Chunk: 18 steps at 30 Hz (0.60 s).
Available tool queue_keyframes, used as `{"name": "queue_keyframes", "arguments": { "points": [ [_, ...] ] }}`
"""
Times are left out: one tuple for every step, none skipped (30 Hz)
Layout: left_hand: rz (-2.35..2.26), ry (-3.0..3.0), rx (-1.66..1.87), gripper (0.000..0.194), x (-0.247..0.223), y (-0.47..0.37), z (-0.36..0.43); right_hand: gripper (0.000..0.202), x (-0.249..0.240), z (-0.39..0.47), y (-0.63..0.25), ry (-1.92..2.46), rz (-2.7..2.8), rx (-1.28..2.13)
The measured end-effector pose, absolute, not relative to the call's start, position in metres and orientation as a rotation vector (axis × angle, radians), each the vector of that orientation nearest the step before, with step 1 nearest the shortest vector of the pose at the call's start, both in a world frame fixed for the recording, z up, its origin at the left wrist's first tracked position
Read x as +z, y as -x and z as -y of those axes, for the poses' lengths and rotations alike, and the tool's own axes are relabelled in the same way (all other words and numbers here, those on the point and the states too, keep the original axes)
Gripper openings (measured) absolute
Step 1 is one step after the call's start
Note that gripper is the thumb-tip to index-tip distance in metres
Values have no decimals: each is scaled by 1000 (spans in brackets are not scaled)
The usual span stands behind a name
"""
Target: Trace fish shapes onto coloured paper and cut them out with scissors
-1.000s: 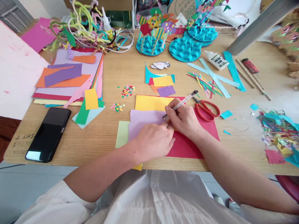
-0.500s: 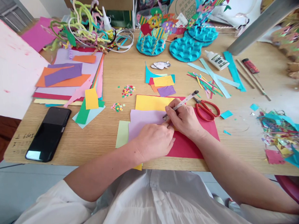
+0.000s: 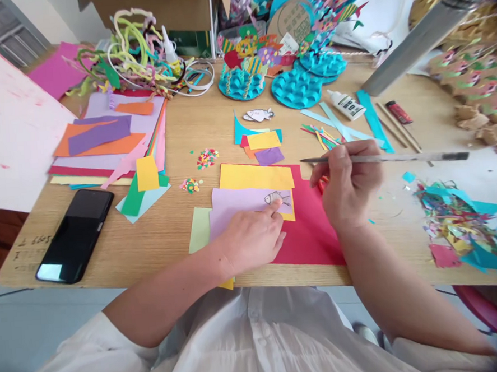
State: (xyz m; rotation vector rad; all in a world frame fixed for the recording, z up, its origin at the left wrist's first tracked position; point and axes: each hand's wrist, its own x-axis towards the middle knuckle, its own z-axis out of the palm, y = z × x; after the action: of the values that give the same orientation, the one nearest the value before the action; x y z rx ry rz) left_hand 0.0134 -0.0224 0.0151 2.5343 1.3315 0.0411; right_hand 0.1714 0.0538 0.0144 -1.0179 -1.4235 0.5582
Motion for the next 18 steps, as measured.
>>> {"name": "queue_keyframes", "arguments": {
  "points": [
    [-1334, -2538, 27, 31, 16, -13, 22, 19, 18, -54, -176, 1008, 1413, 571],
    [-1334, -2541, 15, 32, 16, -13, 22, 18, 20, -54, -182, 1009, 1431, 593],
    [-1331, -2544, 7, 33, 17, -13, 21, 17, 21, -53, -188, 1022, 1472, 619],
    [-1328, -2548, 6, 33, 17, -14, 21, 18, 20, -52, -193, 1047, 1537, 646],
    [-1328, -2549, 11, 34, 18, -14, 20, 18, 18, -50, -198, 1080, 1619, 659],
    [-1329, -2549, 23, 34, 18, -14, 20, 18, 15, -49, -203, 1113, 1711, 646],
    [-1333, -2545, 42, 34, 18, -14, 19, 16, 11, -47, -206, 1134, 1817, 615],
    [-1336, -2540, 66, 33, 18, -13, 18, 13, 7, -46, -208, 1131, 1923, 568],
    [-1330, -2533, 88, 33, 17, -13, 17, 10, 4, -46, -210, 1108, 2026, 523],
    [-1321, -2523, 111, 32, 17, -12, 16, 7, 1, -46, -210, 1070, 2115, 483],
    [-1309, -2509, 135, 31, 16, -11, 15, 6, -1, -46, -210, 1027, 2187, 454],
    [-1300, -2491, 162, 30, 15, -10, 13, 7, -2, -46, -210, 986, 2247, 439],
    [-1294, -2470, 188, 28, 14, -8, 12, 8, -3, -46, -210, 951, 2288, 429],
    [-1292, -2447, 216, 26, 14, -7, 10, 9, -3, -46, -210, 929, 2316, 425],
    [-1292, -2424, 243, 24, 13, -6, 9, 11, -4, -46, -210, 914, 2342, 428],
    [-1289, -2404, 264, 22, 12, -4, 8, 12, -4, -45, -211, 909, 2363, 433],
    [-1284, -2388, 278, 21, 11, -4, 7, 12, -5, -45, -212, 913, 2382, 439],
    [-1281, -2375, 288, 21, 11, -3, 6, 13, -6, -44, -213, 924, 2401, 443]
  ]
}}
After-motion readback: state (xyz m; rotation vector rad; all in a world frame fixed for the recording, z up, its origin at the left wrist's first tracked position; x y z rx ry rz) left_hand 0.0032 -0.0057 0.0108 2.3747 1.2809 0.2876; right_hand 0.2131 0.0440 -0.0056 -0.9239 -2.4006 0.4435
